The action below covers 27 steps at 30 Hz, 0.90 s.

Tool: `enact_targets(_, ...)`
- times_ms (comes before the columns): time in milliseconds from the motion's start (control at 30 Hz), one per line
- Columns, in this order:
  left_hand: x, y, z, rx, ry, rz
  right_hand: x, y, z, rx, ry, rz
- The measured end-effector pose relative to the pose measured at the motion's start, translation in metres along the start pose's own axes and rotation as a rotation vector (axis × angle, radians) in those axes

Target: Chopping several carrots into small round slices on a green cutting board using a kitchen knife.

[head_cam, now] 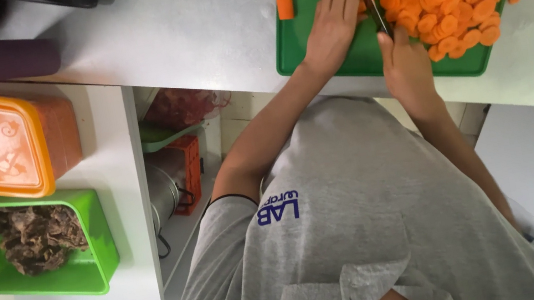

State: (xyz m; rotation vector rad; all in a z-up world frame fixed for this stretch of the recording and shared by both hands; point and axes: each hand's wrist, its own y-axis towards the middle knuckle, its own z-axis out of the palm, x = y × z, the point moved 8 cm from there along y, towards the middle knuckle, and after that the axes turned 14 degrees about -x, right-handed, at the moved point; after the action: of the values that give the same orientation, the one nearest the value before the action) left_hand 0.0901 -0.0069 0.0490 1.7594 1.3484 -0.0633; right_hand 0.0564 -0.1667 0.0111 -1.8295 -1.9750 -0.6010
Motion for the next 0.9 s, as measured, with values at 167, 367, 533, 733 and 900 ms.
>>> enact_targets(167,0.001,-0.004,0.004,-0.011,0.012,-0.014,0.015,-0.017,-0.021,0.023,0.027,-0.006)
enact_targets(367,0.005,-0.004,0.009,0.014,0.033,-0.031,0.023,-0.016,-0.029,0.061,0.044,0.023)
enact_targets(533,0.005,-0.005,0.008,0.019,0.009,-0.059,0.021,-0.019,-0.022,0.091,0.066,0.026)
enact_targets(733,0.01,-0.007,0.012,0.038,0.004,-0.074,0.016,-0.009,-0.002,0.052,0.001,0.017)
enact_targets(900,0.005,-0.011,0.012,0.058,0.04,-0.035,0.004,0.007,0.023,0.025,-0.058,0.001)
